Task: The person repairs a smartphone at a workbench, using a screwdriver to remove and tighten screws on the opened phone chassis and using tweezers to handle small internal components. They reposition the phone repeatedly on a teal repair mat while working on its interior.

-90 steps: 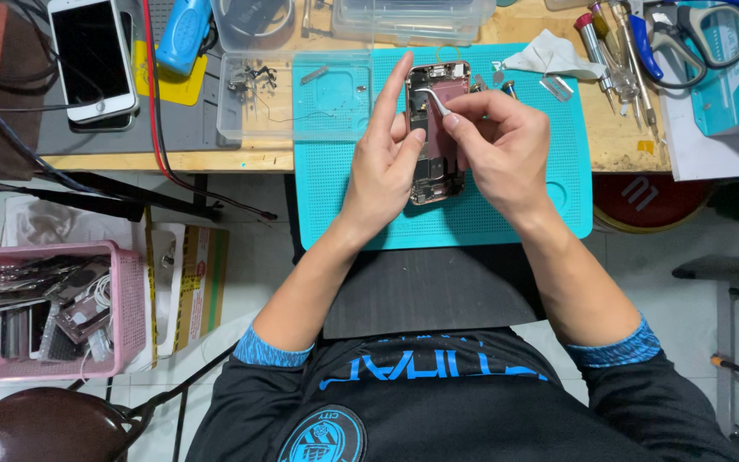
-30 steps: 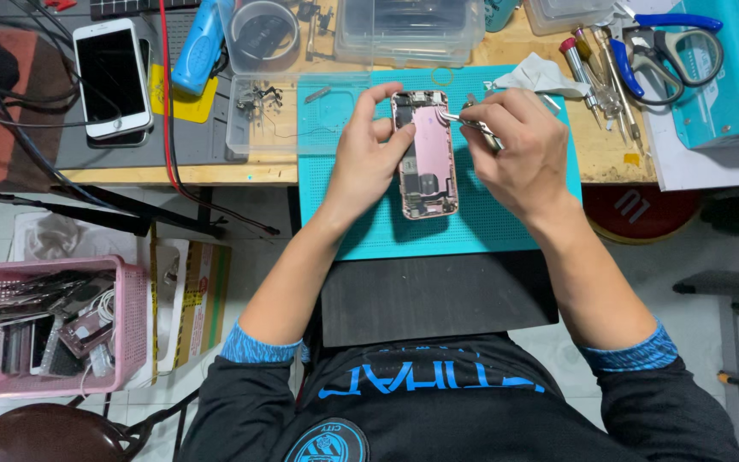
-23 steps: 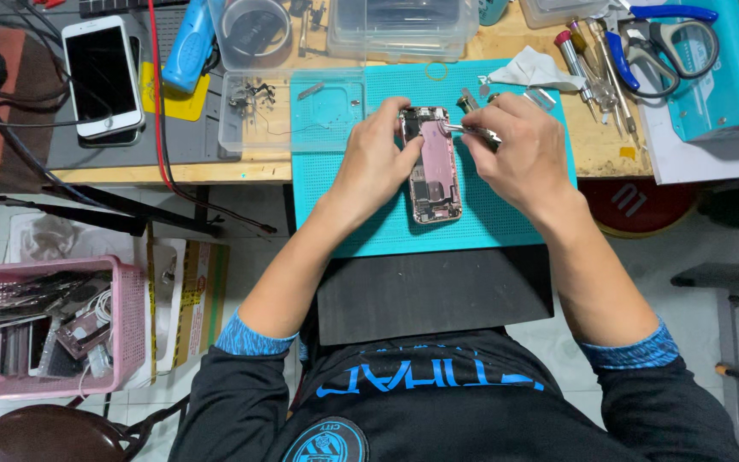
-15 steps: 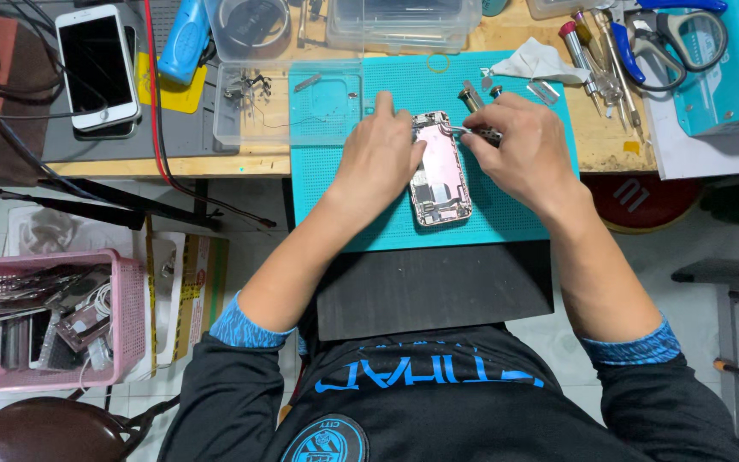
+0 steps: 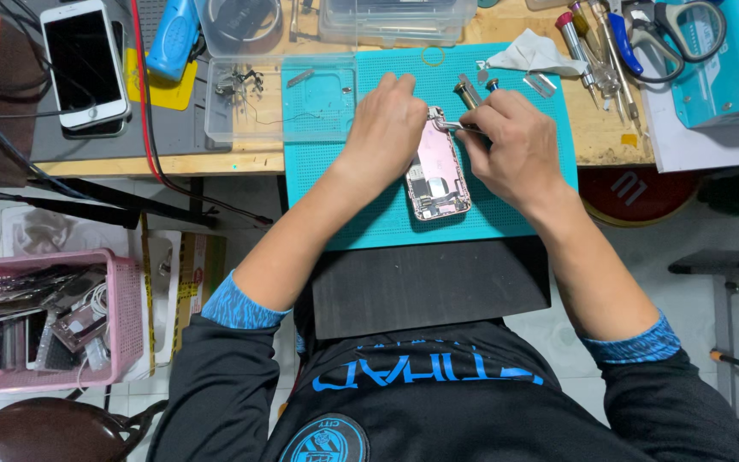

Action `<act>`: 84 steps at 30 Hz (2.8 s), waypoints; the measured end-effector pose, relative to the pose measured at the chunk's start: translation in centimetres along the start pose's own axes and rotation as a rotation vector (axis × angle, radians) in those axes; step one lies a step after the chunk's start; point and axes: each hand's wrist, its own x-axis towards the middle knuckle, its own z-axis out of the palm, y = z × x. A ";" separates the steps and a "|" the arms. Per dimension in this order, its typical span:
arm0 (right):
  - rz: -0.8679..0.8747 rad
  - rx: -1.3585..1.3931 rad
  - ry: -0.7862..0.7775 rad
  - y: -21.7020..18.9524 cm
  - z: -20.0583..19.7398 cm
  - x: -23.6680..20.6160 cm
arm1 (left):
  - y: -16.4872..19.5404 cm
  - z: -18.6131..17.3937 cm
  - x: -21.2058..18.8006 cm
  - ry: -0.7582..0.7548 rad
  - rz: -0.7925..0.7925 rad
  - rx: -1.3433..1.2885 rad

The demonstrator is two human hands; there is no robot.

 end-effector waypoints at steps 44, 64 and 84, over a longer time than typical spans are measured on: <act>0.163 0.155 -0.004 -0.5 0.5 -0.5 | -2.0 -0.3 2.4 -0.121 -0.003 -0.147; 0.078 0.090 0.049 -0.5 0.7 -0.8 | -2.0 0.4 1.8 -0.071 0.013 -0.104; 0.108 0.146 0.066 1.1 0.8 -0.5 | -2.4 -0.8 4.3 -0.256 -0.118 -0.241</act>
